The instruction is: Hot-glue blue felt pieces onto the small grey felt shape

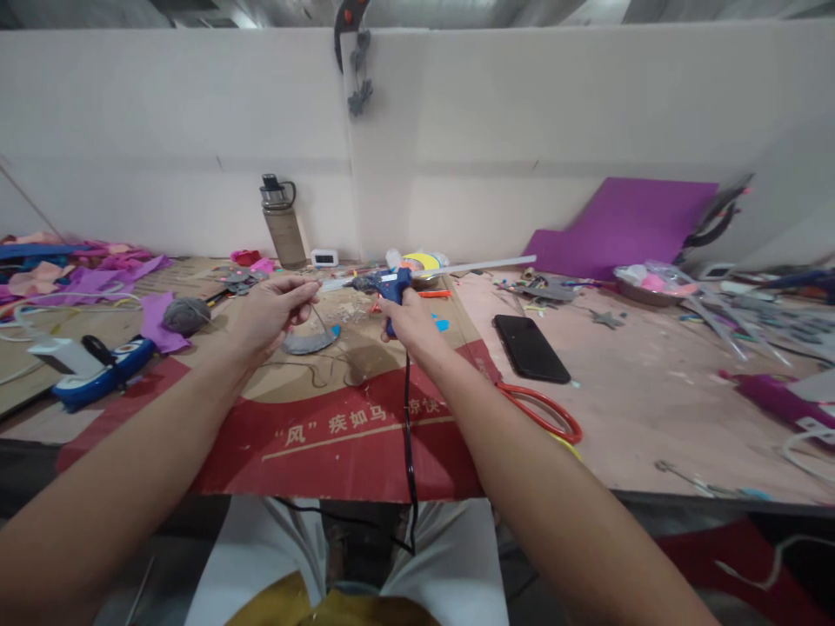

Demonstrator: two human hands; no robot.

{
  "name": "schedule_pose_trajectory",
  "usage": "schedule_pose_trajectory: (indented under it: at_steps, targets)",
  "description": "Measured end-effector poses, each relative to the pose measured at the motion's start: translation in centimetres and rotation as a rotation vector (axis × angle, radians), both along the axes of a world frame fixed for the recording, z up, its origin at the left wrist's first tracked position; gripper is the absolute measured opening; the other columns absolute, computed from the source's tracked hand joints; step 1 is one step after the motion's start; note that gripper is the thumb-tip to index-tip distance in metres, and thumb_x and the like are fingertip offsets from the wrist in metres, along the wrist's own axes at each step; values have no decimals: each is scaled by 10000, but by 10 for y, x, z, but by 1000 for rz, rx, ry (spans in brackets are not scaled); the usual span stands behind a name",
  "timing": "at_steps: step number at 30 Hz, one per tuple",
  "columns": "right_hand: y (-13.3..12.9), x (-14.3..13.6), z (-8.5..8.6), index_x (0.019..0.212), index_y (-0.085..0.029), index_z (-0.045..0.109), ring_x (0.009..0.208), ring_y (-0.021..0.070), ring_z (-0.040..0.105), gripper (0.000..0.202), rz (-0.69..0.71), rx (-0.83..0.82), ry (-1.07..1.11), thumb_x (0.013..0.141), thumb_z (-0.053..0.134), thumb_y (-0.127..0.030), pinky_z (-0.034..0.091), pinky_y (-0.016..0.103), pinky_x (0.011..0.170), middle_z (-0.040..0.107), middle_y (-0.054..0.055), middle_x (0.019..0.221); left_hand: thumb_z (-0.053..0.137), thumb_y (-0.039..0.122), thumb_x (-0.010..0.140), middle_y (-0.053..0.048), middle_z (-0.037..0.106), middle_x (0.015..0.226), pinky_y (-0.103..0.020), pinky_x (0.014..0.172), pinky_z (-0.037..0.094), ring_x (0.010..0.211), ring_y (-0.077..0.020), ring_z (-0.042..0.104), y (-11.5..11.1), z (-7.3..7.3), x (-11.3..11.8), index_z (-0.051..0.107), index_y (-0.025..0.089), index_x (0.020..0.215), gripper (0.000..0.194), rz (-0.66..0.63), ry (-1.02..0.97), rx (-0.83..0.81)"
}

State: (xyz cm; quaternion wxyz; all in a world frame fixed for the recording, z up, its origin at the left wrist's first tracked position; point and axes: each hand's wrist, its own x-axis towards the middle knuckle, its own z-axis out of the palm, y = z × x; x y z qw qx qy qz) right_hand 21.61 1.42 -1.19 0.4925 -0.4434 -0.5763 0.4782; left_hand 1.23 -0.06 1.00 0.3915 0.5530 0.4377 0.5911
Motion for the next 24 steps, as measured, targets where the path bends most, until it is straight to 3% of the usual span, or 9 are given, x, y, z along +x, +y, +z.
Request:
schedule_pose_trajectory:
  at_steps: [4, 7, 9, 11, 13, 15, 19, 24]
  targets:
    - [21, -2, -12, 873, -181, 546, 603, 141, 602, 95, -110, -85, -460, 901, 484, -248, 495, 266, 561, 649, 71, 783, 762, 321, 714, 12, 593, 579, -186, 373, 249, 412, -42, 452, 0, -1, 2, 686, 144, 746, 195, -39, 25, -8]
    - [30, 3, -16, 750, -171, 578, 769, 226, 662, 105, -149, -78, -593, 825, 611, -237, 502, 308, 669, 662, 120, 751, 782, 329, 688, 13, 598, 582, -184, 377, 253, 417, -45, 448, -2, -1, 3, 702, 151, 765, 210, -85, 38, -18]
    - [29, 9, -14, 687, -173, 580, 914, 274, 654, 155, -210, 30, -704, 781, 682, -242, 487, 341, 777, 670, 146, 775, 786, 338, 684, 14, 590, 581, -183, 378, 245, 421, -45, 442, -4, 0, 4, 705, 155, 754, 212, -129, 39, -15]
    - [22, 13, -8, 682, -177, 590, 978, 291, 627, 195, -290, 242, -768, 803, 686, -296, 465, 385, 847, 671, 159, 820, 779, 353, 695, 20, 557, 552, -183, 379, 232, 421, -44, 430, -6, 1, 5, 702, 155, 725, 216, -176, 35, -10]
    - [12, 13, -1, 768, -177, 620, 955, 269, 614, 211, -295, 479, -669, 875, 612, -358, 462, 410, 853, 665, 153, 889, 774, 370, 706, 25, 525, 520, -186, 382, 226, 418, -45, 416, -7, 1, 6, 697, 153, 706, 229, -211, 36, -19]
    - [1, 8, 5, 956, -192, 638, 936, 221, 606, 212, -149, 617, -424, 922, 547, -380, 477, 381, 830, 657, 124, 1006, 772, 388, 708, 27, 511, 498, -189, 388, 230, 413, -47, 405, -8, 1, 7, 695, 152, 699, 248, -228, 55, -41]
    - [-12, -6, 10, 1127, -248, 625, 925, 175, 603, 282, 108, 615, -167, 875, 634, -375, 487, 322, 780, 648, 71, 1099, 784, 418, 690, 31, 502, 477, -194, 399, 236, 409, -52, 398, -7, -2, 9, 688, 159, 704, 276, -245, 87, -66]
    - [-13, -12, 7, 965, -219, 658, 804, 155, 588, 182, 125, 563, -130, 862, 655, -369, 459, 325, 763, 678, 38, 929, 771, 432, 710, 30, 507, 473, -202, 414, 248, 409, -56, 381, -7, -5, 10, 694, 168, 734, 276, -272, 160, -62]
